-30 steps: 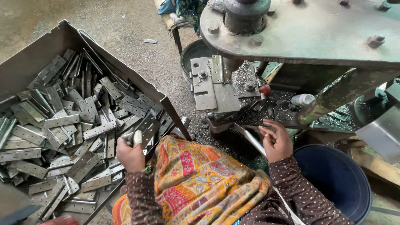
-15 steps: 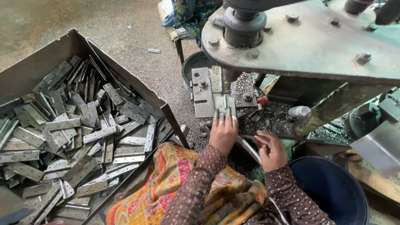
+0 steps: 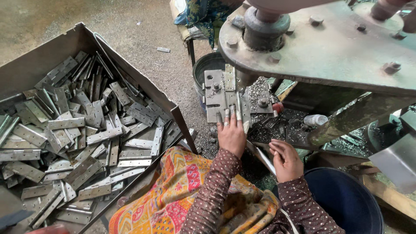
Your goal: The person sits on the floor and repeatedly picks up metal hinge pieces from a bin, places them under a drill press, and operates the lever to drill holes. They then return the processed pieces to the bin and continue the cycle.
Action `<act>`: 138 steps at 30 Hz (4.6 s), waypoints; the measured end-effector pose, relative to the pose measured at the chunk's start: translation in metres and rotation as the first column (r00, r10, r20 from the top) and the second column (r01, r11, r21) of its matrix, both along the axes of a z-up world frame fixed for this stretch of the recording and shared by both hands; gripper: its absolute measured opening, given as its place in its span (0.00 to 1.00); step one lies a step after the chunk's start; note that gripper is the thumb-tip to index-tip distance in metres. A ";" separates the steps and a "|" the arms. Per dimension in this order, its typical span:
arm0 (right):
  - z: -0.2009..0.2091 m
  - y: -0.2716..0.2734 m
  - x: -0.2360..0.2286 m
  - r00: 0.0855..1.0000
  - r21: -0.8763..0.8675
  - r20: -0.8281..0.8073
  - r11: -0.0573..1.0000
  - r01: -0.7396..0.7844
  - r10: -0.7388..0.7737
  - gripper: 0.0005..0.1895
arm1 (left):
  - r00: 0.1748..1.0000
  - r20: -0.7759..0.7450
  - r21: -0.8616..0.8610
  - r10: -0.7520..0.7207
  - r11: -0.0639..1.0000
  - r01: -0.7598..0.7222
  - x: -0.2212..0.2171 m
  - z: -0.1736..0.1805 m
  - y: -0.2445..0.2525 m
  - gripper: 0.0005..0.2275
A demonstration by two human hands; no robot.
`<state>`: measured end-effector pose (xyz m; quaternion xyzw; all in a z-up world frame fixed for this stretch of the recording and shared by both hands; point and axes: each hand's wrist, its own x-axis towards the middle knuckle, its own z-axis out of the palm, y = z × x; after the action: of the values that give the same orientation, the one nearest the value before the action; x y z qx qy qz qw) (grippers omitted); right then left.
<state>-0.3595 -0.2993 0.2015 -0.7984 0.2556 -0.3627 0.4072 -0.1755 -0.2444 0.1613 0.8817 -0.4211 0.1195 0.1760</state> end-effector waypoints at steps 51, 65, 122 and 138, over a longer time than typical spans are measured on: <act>-0.129 -0.061 0.007 0.319 -0.022 -0.946 0.969 -0.245 0.058 0.29 | 0.999 -0.053 0.140 0.010 0.990 -0.002 0.059 0.036 -0.027 0.15; -0.156 -0.036 -0.015 0.375 -0.046 -0.926 0.979 -0.199 0.033 0.26 | 0.977 -0.215 0.126 -0.009 0.991 0.036 0.082 0.040 -0.039 0.15; -0.133 -0.045 -0.002 0.373 0.063 -0.922 0.990 -0.126 0.106 0.35 | 1.000 0.023 -0.052 -0.008 0.999 0.009 0.017 0.028 0.006 0.20; -0.100 -0.048 0.015 0.285 0.014 -0.956 0.981 -0.191 0.069 0.33 | 0.994 0.098 0.010 0.047 0.999 -0.048 0.025 0.009 -0.016 0.12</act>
<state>-0.3441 -0.3476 0.1013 -0.8952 0.3619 0.2027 0.1628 -0.1503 -0.2604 0.1702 0.8856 -0.4090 0.1641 0.1466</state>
